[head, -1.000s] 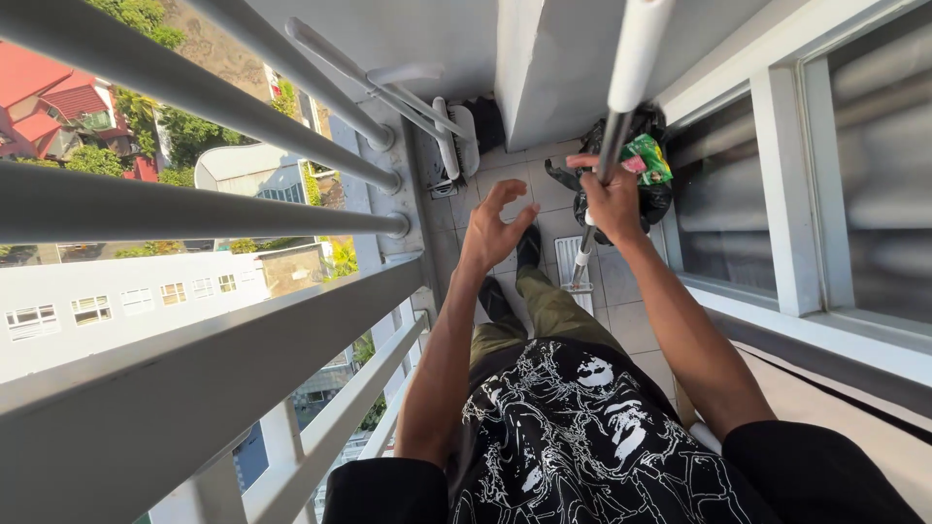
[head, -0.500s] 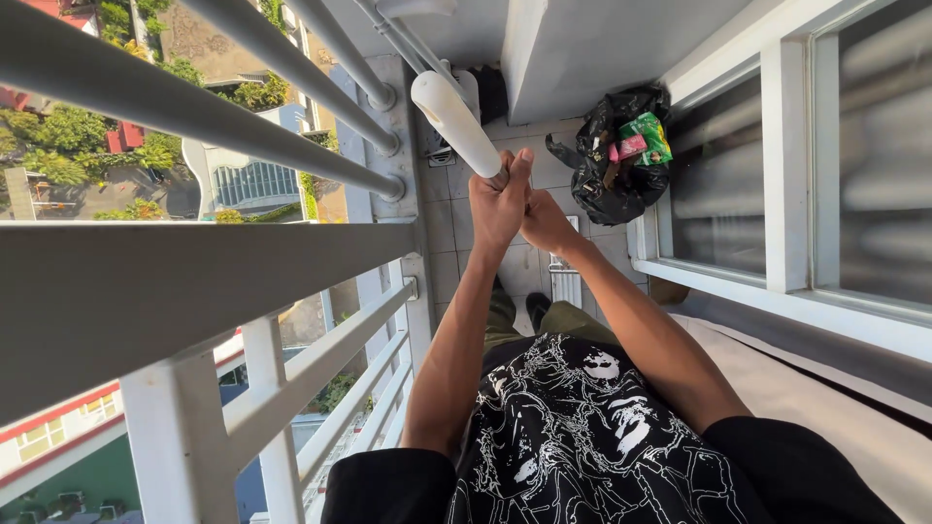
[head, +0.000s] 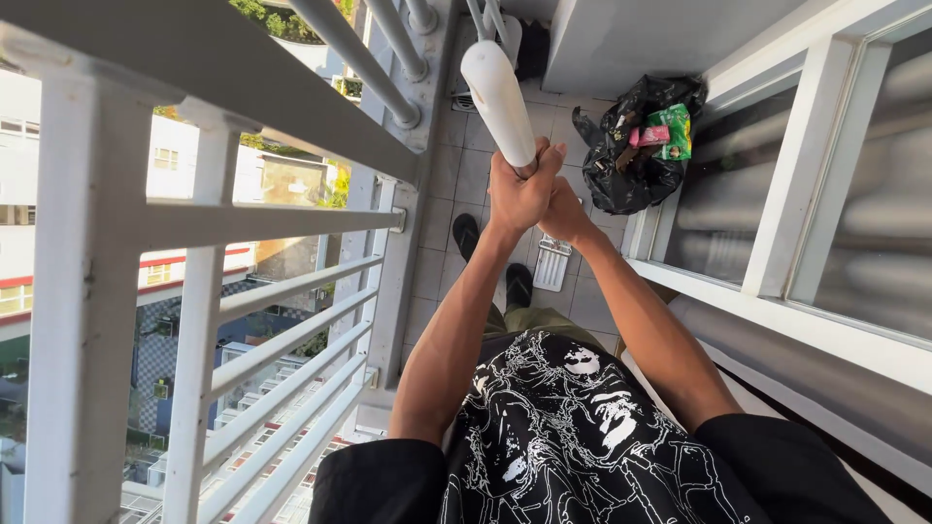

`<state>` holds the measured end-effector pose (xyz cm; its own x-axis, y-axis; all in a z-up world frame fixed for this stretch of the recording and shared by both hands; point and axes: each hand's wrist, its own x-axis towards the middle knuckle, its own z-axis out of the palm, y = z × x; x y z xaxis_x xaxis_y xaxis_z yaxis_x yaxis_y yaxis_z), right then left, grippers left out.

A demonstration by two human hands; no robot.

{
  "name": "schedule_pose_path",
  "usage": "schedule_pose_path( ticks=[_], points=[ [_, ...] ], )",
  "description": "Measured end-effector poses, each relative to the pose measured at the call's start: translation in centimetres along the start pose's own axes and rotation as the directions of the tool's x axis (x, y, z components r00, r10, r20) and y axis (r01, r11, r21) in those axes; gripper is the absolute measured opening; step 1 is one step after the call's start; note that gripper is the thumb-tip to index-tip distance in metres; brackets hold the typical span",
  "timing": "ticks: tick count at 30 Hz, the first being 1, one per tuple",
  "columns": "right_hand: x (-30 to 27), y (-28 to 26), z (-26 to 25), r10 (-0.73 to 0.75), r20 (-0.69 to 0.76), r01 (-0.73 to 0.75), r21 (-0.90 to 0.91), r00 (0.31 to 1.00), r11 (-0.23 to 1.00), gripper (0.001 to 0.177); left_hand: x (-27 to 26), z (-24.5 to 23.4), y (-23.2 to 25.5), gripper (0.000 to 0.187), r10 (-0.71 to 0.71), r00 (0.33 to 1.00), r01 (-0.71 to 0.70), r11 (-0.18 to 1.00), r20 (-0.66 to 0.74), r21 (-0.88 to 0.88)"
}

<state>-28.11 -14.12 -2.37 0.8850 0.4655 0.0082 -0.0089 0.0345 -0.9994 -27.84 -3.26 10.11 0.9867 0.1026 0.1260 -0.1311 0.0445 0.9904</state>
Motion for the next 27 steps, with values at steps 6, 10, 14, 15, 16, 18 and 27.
schedule_pose_path(
  ticks=[6, 10, 14, 15, 16, 18, 27],
  points=[
    [-3.3, -2.9, 2.2, -0.115, 0.114, 0.127, -0.106, 0.987, 0.986, 0.026, -5.1, -0.7, 0.5, 0.041, 0.07, 0.997, -0.069, 0.997, -0.023, 0.017],
    [-5.3, -2.2, 4.0, -0.114, 0.126, 0.129, -0.119, 0.985, 0.984, 0.025, -8.2, -2.0, 0.8, 0.041, 0.078, 0.996, -0.075, 0.995, -0.048, 0.065],
    [-7.3, 1.6, 5.6, -0.063, 0.099, 0.085, -0.239, 0.993, 0.967, 0.02, -11.3, -3.6, 0.8, 0.04, 0.102, 0.995, -0.102, 0.995, -0.016, 0.018],
    [-7.9, 2.3, 6.0, -0.045, 0.086, 0.068, -0.288, 0.995, 0.955, 0.018, -12.2, -4.0, 0.9, 0.039, 0.097, 0.995, -0.097, 0.995, 0.001, -0.009],
    [-8.8, 2.6, 6.5, -0.038, 0.079, 0.06, -0.289, 0.996, 0.955, 0.018, -13.0, -4.5, 1.0, 0.039, 0.091, 0.996, -0.091, 0.996, 0.007, -0.013],
    [-9.9, 3.0, 7.2, -0.057, 0.098, 0.087, -0.337, 0.994, 0.938, 0.014, -14.3, -5.5, 1.4, 0.038, 0.093, 0.99, -0.097, 0.995, 0.107, 0.036],
    [-14.6, -0.3, 7.8, -0.099, 0.185, 0.164, -0.379, 0.978, 0.911, 0.027, -19.4, -5.0, 1.2, 0.03, 0.135, 0.947, -0.125, 0.991, 0.293, -0.053]
  ],
)
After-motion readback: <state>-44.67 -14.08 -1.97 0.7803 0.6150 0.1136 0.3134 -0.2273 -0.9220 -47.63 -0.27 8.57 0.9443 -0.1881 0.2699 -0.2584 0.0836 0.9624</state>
